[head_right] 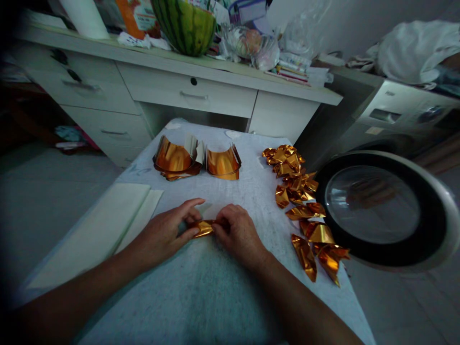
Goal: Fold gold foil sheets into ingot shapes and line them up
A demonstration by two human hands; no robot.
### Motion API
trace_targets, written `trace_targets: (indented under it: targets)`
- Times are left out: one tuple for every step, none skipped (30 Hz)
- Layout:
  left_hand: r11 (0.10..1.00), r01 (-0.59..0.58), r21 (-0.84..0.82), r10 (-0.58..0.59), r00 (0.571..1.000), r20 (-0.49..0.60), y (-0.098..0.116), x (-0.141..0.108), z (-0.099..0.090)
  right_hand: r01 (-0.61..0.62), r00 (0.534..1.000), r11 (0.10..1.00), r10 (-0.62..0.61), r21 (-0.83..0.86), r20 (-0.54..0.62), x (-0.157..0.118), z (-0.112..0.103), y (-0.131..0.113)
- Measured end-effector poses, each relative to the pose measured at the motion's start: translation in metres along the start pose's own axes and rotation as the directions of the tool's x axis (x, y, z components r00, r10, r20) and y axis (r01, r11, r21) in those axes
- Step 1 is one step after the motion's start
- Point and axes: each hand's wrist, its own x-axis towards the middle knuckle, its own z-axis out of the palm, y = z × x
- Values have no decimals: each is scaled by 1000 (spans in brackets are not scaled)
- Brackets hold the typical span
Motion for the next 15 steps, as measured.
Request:
trace_targets:
  targets:
    - [1000,10,-1,-10,1000,-15,-1,0,1,-2,1000,1000,2,-7,0,0,0,0]
    - [1000,14,-1,-14,1000,-27,-2,0,2,-5,1000,1000,5,-16,-1,0,0,-1]
    - [1000,9,8,-8,999,-41,-3,0,3,-9,1000,1000,9,-24,1,1,0,-2]
    - [1000,3,28,-1,998,-61,-5,-1,4,-13,1000,999,13,-33,2,1,0,-2]
    - [998,-4,61,9,996,-85,-6,-1,5,-17,1000,999,18,-41,3,1,0,-3]
    - [995,-7,104,19,993,-113,-7,-1,5,-21,1000,999,22,-48,4,2,0,-3]
    - [989,-3,151,25,989,-143,-8,-1,5,-23,1000,998,23,-54,3,2,1,-4]
    - [981,7,195,26,986,-167,-9,-2,5,-24,1000,998,24,-58,0,2,1,-4]
    - [973,21,231,23,982,-185,-9,-2,4,-26,1000,998,25,-63,-4,2,1,-5]
    - [966,33,257,18,981,-195,-10,-2,4,-28,1000,997,27,-67,-9,2,1,-5]
    - [961,42,275,14,980,-197,-10,-3,3,-30,1000,997,29,-71,-12,3,1,-5]
    - [957,45,286,12,981,-192,-10,-3,2,-34,999,997,33,-74,-16,3,1,-5]
    - [955,42,293,13,983,-183,-10,-3,2,-37,999,996,36,-76,-16,3,1,-6]
    - [954,39,298,15,985,-174,-9,-3,1,-41,999,996,40,-78,-15,3,1,-6]
    - [952,38,303,14,986,-167,-9,-3,0,-45,999,996,44,-78,-14,3,1,-6]
